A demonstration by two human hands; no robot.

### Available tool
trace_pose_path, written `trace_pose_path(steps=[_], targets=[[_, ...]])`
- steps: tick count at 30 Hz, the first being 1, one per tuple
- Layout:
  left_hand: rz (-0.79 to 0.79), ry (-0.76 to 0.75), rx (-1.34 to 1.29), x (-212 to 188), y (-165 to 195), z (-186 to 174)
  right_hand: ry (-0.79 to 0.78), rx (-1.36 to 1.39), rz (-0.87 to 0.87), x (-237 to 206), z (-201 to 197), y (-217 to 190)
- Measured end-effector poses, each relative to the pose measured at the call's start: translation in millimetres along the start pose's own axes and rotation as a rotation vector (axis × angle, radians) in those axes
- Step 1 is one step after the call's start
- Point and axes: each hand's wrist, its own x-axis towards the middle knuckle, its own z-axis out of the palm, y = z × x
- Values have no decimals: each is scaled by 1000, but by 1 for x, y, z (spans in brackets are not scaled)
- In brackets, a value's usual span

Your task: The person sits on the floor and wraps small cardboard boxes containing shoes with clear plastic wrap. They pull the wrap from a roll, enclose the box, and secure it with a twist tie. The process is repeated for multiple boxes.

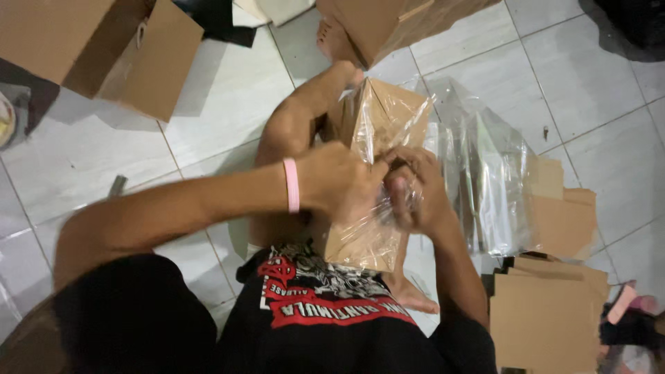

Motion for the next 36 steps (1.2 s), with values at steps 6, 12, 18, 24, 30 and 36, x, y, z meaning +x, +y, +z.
trace_pose_path(steps=[6,12,18,24,30,36], targets=[[7,71,122,-4,2,15,-154,-60,200,28,-9,5],[89,88,260,2,-9,23,-194,-217,-91,25,-16,-12],[109,151,356,-2,-2,25,-12,50,566,5,-2,-3],[70,210,384,-11,2,20,14,-126,438,6,0,1],[97,265,339,-14,3,21,-311,-131,184,17,-24,-30],[135,294,290,-12,10,29,-620,72,311,41,-42,-17]])
